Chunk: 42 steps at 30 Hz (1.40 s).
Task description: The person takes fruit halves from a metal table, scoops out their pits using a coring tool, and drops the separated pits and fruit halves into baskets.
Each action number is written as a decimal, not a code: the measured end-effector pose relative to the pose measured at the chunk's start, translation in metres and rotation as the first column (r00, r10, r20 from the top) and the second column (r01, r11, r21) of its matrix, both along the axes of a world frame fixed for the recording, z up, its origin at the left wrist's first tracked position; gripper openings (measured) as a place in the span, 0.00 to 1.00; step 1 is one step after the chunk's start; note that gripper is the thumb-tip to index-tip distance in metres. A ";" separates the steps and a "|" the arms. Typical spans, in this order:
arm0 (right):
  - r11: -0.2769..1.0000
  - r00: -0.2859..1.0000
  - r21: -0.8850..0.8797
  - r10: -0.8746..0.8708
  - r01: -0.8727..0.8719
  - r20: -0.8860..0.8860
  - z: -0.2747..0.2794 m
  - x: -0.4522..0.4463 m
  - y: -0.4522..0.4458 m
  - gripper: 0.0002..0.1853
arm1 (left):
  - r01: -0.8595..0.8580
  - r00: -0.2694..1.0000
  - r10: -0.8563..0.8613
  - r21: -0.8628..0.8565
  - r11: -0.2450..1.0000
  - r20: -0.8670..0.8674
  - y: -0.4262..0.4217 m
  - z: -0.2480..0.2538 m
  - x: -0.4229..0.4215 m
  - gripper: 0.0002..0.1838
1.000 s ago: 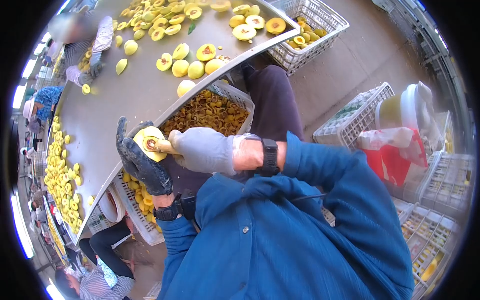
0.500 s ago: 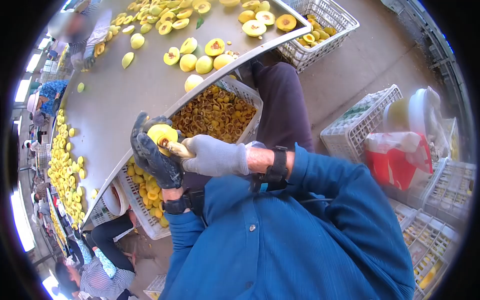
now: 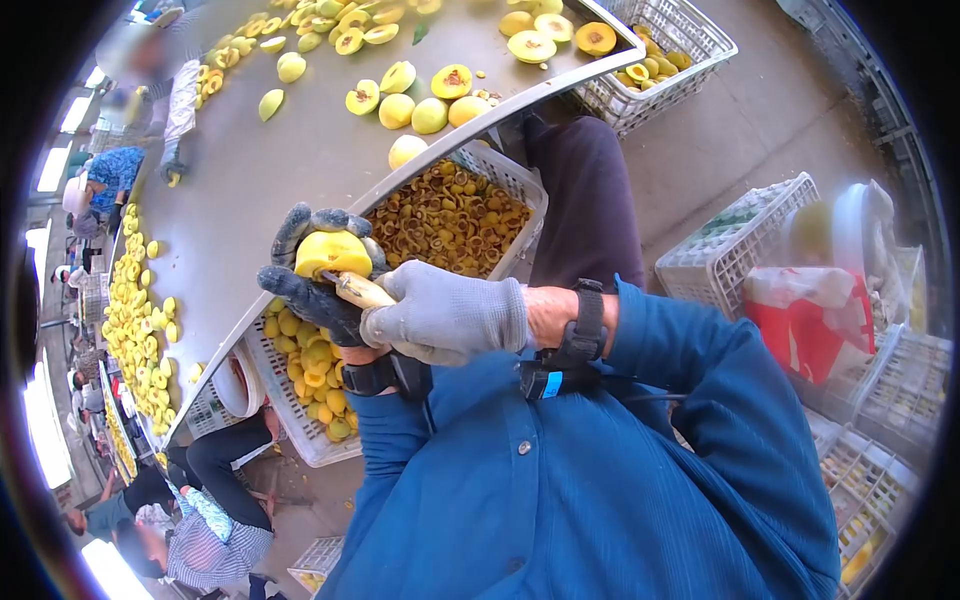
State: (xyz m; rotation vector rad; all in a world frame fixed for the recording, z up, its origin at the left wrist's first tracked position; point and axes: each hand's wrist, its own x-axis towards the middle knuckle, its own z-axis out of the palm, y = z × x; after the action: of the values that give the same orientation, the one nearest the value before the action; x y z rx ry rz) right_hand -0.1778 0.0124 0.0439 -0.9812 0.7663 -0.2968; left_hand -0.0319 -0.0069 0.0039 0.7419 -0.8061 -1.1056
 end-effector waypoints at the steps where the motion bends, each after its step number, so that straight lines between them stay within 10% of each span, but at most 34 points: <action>1: 1.000 1.000 -0.008 0.005 -0.005 -0.005 0.001 0.001 0.000 0.14 | 0.031 0.997 -0.031 -0.004 1.000 -0.067 0.000 -0.001 0.000 0.40; 5: 0.721 0.961 -0.691 -0.229 0.063 -0.152 -0.036 0.016 0.003 0.15 | 0.053 0.954 -0.033 0.057 0.997 -0.299 0.000 -0.009 -0.005 0.38; 11: 0.579 0.870 -0.788 -0.258 -0.209 -0.420 -0.035 0.012 -0.004 0.13 | -0.022 0.984 0.040 0.104 0.994 -0.176 -0.001 -0.025 -0.007 0.38; 19: 0.213 0.875 -0.953 -0.393 -0.214 -0.284 -0.123 0.009 -0.043 0.08 | -0.136 0.990 0.126 0.251 0.958 0.057 0.022 -0.034 -0.004 0.33; 20: 0.225 0.834 -0.961 -0.489 -0.163 -0.256 -0.157 0.010 -0.049 0.08 | -0.131 0.991 0.133 0.273 0.953 0.009 0.027 -0.042 -0.001 0.34; 21: 0.590 0.812 -0.771 -0.558 0.240 -0.174 -0.177 0.017 -0.054 0.09 | -0.127 0.989 0.142 0.290 0.949 -0.032 0.032 -0.049 0.002 0.34; 22: 0.750 0.751 -0.328 -0.643 0.575 -0.154 -0.188 0.022 -0.055 0.11 | -0.124 0.986 0.152 0.301 0.946 -0.072 0.034 -0.057 0.004 0.35; 26: 0.646 0.847 0.612 -0.527 0.455 -0.073 -0.184 0.038 -0.005 0.14 | -0.128 0.950 0.199 0.280 0.951 -0.239 0.020 -0.085 0.011 0.36; 30: 0.803 0.860 0.313 -0.495 0.507 -0.123 -0.205 0.025 -0.017 0.16 | -0.156 0.951 0.190 0.152 0.976 -0.244 -0.001 -0.096 0.028 0.38; 31: 0.855 0.886 0.233 -0.447 0.463 -0.119 -0.202 0.013 -0.026 0.16 | -0.252 0.966 0.233 0.198 0.947 0.112 0.004 -0.089 0.038 0.38; 34: 0.869 0.840 -0.094 -0.495 0.487 -0.223 -0.195 -0.022 -0.035 0.13 | -0.151 0.913 0.200 0.160 0.975 -0.355 0.010 -0.095 0.068 0.36; 38: 0.837 0.771 -0.310 -0.541 0.451 -0.337 -0.214 -0.062 -0.041 0.13 | -0.195 0.757 0.346 0.314 0.929 -0.554 0.041 -0.095 0.103 0.22; 40: 0.867 0.767 -0.213 -0.497 0.449 -0.405 -0.198 -0.060 -0.034 0.15 | -0.317 0.866 0.401 0.293 0.902 -0.299 0.059 -0.136 0.128 0.20; 42: 0.891 0.761 -0.182 -0.451 0.416 -0.467 -0.188 -0.053 -0.026 0.17 | -0.574 0.792 0.493 0.163 0.803 0.360 0.081 -0.156 0.151 0.17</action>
State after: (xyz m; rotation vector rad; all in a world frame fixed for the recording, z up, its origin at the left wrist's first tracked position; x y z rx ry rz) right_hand -0.2308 -0.0132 -0.1438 -0.9438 1.4828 -0.4829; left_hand 0.1196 0.0741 -0.1520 1.3038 -0.6378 -0.5820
